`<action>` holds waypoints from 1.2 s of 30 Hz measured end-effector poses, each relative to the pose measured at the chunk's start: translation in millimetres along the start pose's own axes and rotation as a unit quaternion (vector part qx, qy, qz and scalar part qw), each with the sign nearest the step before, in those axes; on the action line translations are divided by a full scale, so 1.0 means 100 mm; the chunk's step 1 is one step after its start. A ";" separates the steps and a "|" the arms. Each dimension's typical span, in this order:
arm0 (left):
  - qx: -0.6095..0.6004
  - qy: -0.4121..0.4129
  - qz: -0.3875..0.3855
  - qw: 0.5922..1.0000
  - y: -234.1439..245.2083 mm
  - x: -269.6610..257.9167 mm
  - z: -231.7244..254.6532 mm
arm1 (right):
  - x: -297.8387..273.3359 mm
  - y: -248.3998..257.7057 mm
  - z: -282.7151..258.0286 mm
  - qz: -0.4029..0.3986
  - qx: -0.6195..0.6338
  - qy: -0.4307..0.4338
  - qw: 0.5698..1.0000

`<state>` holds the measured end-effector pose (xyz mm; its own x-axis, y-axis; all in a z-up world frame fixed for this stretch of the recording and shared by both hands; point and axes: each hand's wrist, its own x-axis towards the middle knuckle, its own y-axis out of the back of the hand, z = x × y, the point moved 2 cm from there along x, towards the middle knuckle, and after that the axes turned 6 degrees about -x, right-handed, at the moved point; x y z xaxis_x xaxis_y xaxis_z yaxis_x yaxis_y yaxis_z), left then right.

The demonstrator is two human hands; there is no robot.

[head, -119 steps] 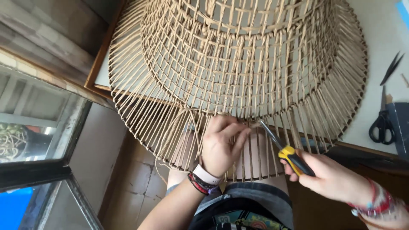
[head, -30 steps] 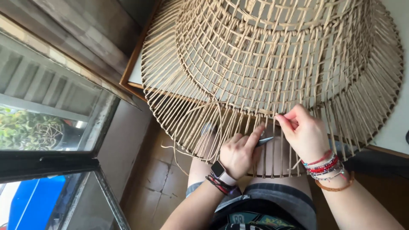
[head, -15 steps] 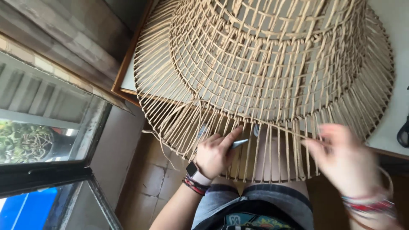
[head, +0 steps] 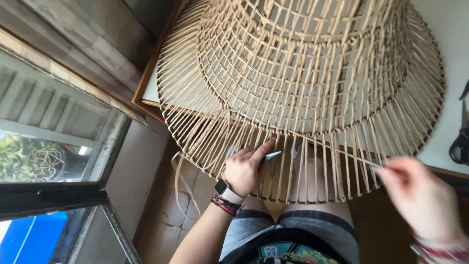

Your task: Weaving a rattan strand through a wicker structure and trimming the ends with wire cutters

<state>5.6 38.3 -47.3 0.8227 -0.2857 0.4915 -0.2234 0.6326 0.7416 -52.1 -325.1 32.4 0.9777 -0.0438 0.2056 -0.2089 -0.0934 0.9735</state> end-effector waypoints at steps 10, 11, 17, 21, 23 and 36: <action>0.044 0.009 0.039 0.998 0.02 -0.01 0.02 | 0.37 -0.14 -0.79 0.017 0.132 0.042 0.990; 0.045 0.010 0.032 0.998 0.02 -0.02 -0.02 | 0.21 -0.15 -0.37 0.022 0.032 0.008 0.999; 0.061 0.051 0.025 0.997 -0.04 -0.05 0.19 | 0.15 0.10 -0.39 0.023 -0.005 0.006 1.000; 0.067 0.075 0.039 0.994 -0.06 -0.04 0.22 | 0.64 -0.39 -1.52 0.044 0.187 0.153 0.969; 0.057 0.080 0.041 0.994 -0.02 -0.03 0.22 | 0.63 -0.49 -1.32 0.038 0.193 0.101 0.975; 0.055 0.078 0.060 0.994 -0.01 -0.04 0.20 | 0.66 -0.39 -1.46 -0.036 0.096 0.115 0.988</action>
<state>-7.8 24.4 -40.2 0.8559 -0.0928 0.5087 -0.3731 0.5705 0.7317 24.0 -179.2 22.5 0.9650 0.1950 0.1755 -0.1177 -0.2759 0.9540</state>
